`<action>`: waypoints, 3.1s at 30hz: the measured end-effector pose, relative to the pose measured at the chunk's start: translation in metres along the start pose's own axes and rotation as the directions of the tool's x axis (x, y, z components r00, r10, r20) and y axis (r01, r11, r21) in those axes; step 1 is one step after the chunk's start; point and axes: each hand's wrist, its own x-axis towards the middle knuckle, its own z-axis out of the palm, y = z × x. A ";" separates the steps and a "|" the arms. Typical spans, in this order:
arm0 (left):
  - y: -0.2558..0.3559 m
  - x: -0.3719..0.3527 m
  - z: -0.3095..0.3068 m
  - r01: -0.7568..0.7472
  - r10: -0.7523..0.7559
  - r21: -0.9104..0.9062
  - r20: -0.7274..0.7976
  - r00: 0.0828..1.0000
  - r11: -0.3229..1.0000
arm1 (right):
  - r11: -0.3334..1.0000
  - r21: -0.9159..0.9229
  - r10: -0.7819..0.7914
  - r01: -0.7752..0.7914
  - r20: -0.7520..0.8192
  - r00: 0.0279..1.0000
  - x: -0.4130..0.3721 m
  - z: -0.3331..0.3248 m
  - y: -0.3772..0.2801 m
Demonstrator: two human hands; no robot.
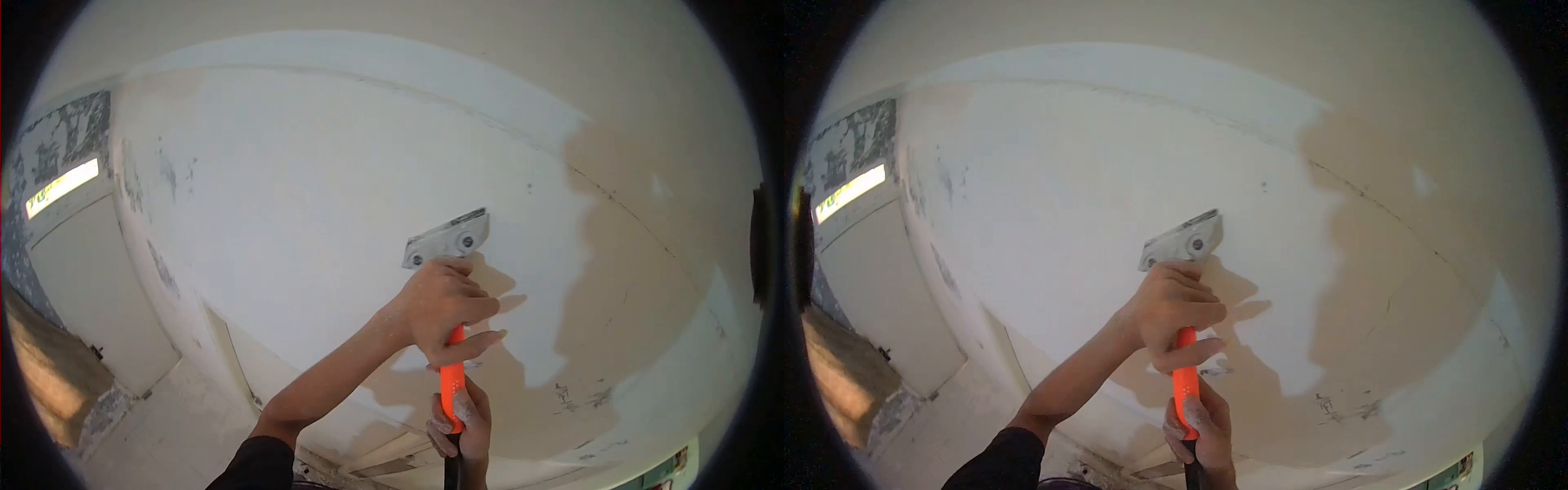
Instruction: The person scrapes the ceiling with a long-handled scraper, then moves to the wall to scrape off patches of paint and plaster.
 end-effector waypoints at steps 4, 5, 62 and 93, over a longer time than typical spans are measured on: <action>0.011 -0.025 0.023 0.014 -0.017 -0.096 -0.032 0.999 0.995 | 0.999 -0.033 -0.024 0.024 0.002 1.000 -0.015 -0.007 0.027; 0.017 -0.037 0.030 0.022 -0.025 -0.073 -0.041 0.999 0.997 | 0.999 -0.038 -0.016 0.015 -0.021 1.000 -0.022 -0.011 0.035; -0.029 -0.084 -0.004 -0.145 0.140 0.006 -0.300 0.944 0.989 | 0.951 -0.309 0.001 -0.015 -0.045 0.999 0.025 0.019 0.050; 0.067 -0.255 0.103 0.341 -0.350 -0.243 0.009 0.937 0.908 | 0.924 -0.027 0.337 -0.382 -0.415 0.845 -0.089 -0.081 0.212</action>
